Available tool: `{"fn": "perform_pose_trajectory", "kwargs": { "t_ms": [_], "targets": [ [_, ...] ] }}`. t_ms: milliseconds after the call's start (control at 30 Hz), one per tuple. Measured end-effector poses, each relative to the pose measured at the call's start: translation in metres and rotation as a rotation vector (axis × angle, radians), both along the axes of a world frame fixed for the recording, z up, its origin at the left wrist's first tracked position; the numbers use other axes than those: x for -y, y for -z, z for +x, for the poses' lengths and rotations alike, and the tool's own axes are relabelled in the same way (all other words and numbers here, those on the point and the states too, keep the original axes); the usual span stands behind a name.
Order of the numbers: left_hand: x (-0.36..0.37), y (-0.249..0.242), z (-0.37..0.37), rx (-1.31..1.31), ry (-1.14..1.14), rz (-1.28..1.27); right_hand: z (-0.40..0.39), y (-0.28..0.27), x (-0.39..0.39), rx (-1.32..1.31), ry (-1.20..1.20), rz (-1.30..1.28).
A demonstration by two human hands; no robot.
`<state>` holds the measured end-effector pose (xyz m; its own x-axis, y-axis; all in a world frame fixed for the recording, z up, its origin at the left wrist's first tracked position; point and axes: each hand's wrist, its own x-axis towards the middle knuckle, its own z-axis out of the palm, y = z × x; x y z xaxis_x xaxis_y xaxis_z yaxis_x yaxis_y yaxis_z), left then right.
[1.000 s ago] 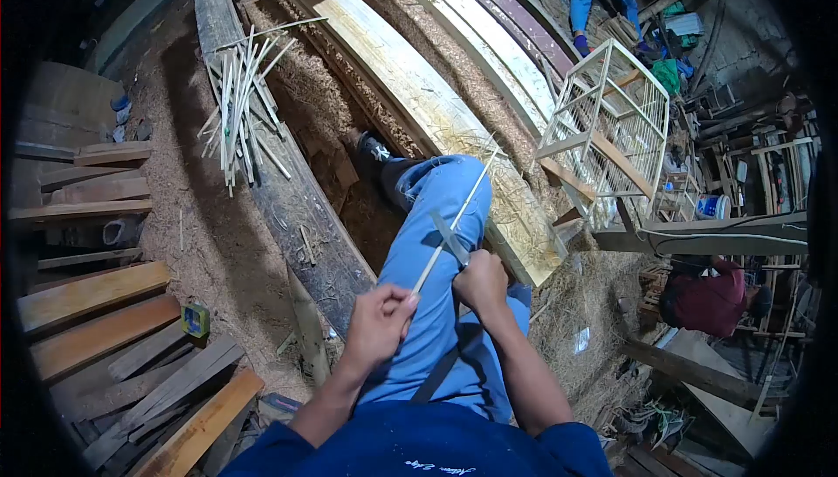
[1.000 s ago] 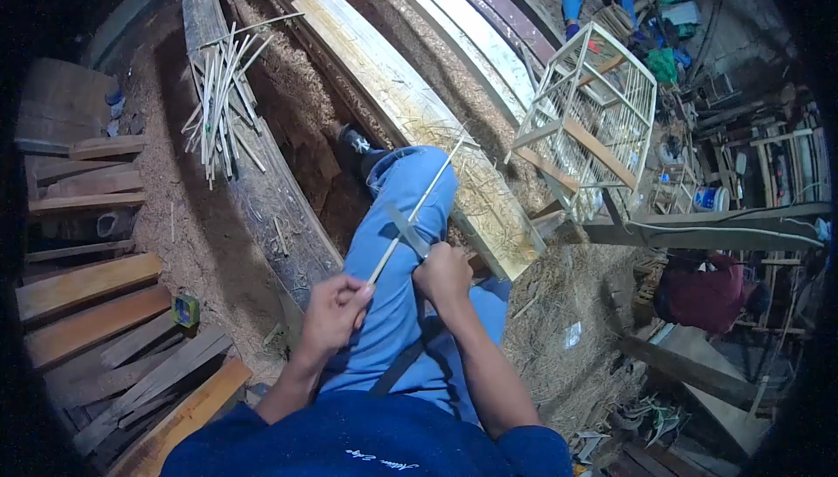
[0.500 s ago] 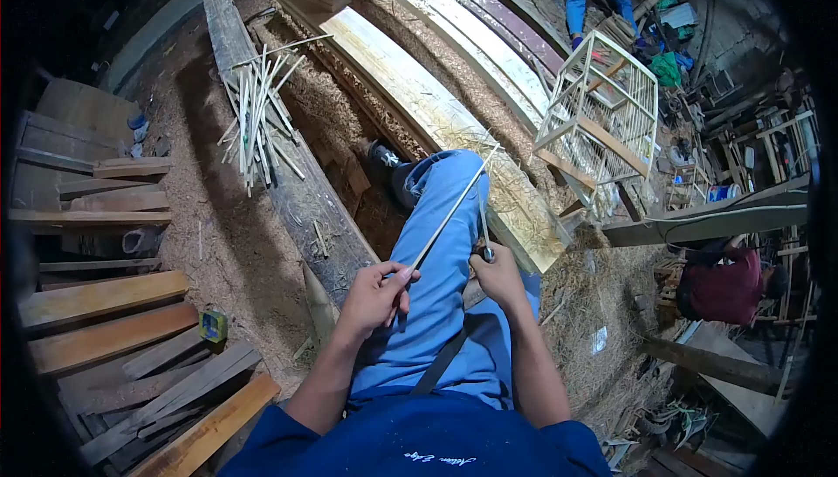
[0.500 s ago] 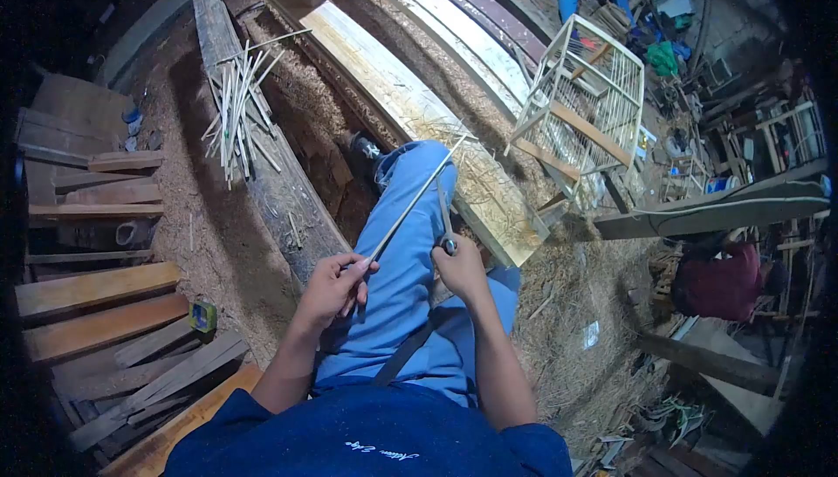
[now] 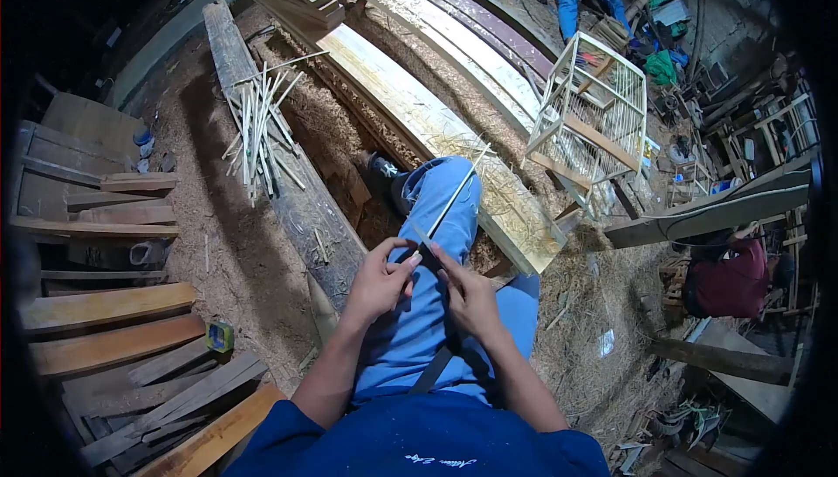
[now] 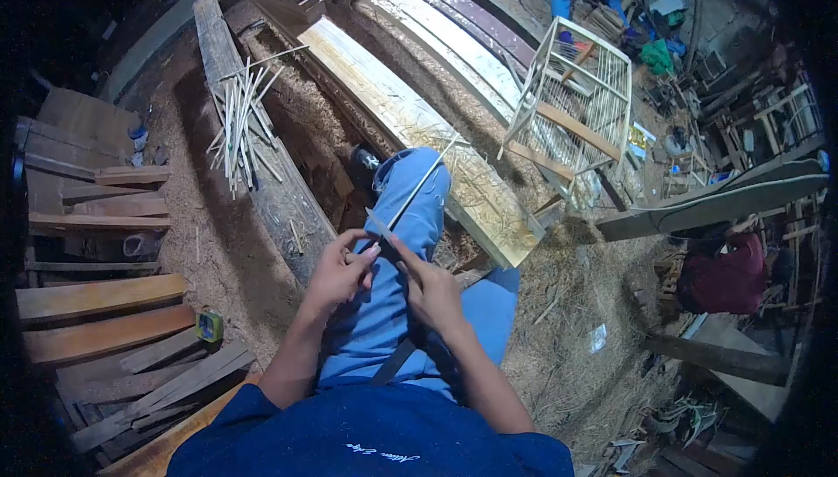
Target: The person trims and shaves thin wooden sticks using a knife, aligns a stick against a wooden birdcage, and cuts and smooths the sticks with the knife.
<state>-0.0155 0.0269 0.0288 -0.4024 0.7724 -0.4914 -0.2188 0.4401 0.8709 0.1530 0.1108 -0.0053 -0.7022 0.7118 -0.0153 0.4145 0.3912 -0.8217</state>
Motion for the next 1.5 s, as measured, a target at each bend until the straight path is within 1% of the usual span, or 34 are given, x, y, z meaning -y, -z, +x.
{"fn": "perform_pose_trajectory", "kwargs": {
  "t_ms": [67, 133, 167, 233, 267, 367, 433, 567, 633, 767, 833, 867, 933, 1067, 1100, 1133, 1200, 1233, 1300, 1333, 1367, 1433, 1500],
  "targets": [
    [0.000, -0.001, 0.002, 0.035, -0.032, 0.023, -0.001, 0.002, 0.001, -0.028, 0.022, 0.014],
    [0.000, 0.010, 0.003, -0.001, -0.026, 0.037, -0.002, 0.004, -0.001, -0.072, 0.028, 0.032],
    [0.002, 0.019, 0.005, 0.003, -0.024, 0.033, -0.002, 0.004, -0.001, -0.068, 0.030, 0.028],
    [0.001, 0.032, 0.009, -0.006, -0.089, 0.135, -0.004, -0.002, -0.001, 0.023, 0.019, 0.071],
    [0.003, 0.037, 0.009, -0.003, -0.090, 0.130, -0.005, 0.000, -0.001, 0.027, 0.018, 0.067],
    [0.005, 0.033, 0.010, 0.076, -0.107, 0.123, -0.009, 0.006, -0.001, 0.067, 0.045, 0.086],
    [0.006, 0.033, 0.012, 0.004, -0.119, 0.117, -0.015, 0.006, -0.002, 0.122, 0.080, 0.119],
    [0.016, 0.033, 0.011, -0.025, -0.121, 0.105, -0.022, 0.002, 0.001, 0.148, 0.086, 0.126],
    [0.027, 0.029, 0.010, -0.150, -0.071, 0.071, -0.026, 0.004, 0.000, 0.128, 0.134, 0.167],
    [0.047, 0.017, 0.011, -0.046, -0.116, 0.004, -0.024, 0.006, 0.007, 0.160, 0.075, 0.181],
    [0.057, 0.009, 0.012, -0.142, -0.059, -0.017, -0.026, 0.005, 0.005, 0.144, 0.140, 0.192],
    [0.067, 0.008, 0.014, -0.142, -0.060, -0.019, -0.027, 0.007, 0.003, 0.144, 0.138, 0.191],
    [0.093, 0.005, 0.015, -0.021, -0.113, -0.042, -0.027, 0.010, -0.001, 0.185, 0.157, 0.198],
    [0.142, -0.005, 0.013, -0.040, -0.091, -0.076, -0.028, 0.011, -0.003, 0.152, 0.153, 0.184],
    [0.154, -0.006, 0.012, -0.100, -0.074, -0.067, -0.029, 0.010, -0.003, 0.148, 0.152, 0.184],
    [0.163, -0.010, 0.011, -0.103, -0.075, -0.067, -0.029, 0.010, -0.003, 0.153, 0.163, 0.188],
    [0.176, -0.021, 0.008, 0.027, -0.117, -0.107, -0.030, 0.007, -0.003, 0.153, 0.178, 0.193],
    [0.179, -0.022, 0.007, 0.020, -0.119, -0.126, -0.031, 0.003, -0.003, 0.164, 0.195, 0.176],
    [0.170, -0.021, 0.007, -0.008, -0.125, -0.109, -0.033, -0.002, -0.005, 0.165, 0.212, 0.164],
    [0.162, -0.020, 0.007, -0.028, -0.130, -0.100, -0.032, -0.004, -0.007, 0.092, 0.206, 0.132],
    [0.149, -0.015, 0.006, -0.099, -0.079, -0.095, -0.031, -0.005, -0.009, 0.021, 0.201, 0.099],
    [0.109, -0.003, 0.006, -0.042, -0.047, -0.008, -0.027, -0.004, -0.016, -0.018, 0.205, 0.125],
    [0.062, 0.014, 0.005, -0.032, -0.021, 0.007, -0.023, -0.004, -0.029, -0.055, 0.213, 0.168]
  ]
}}
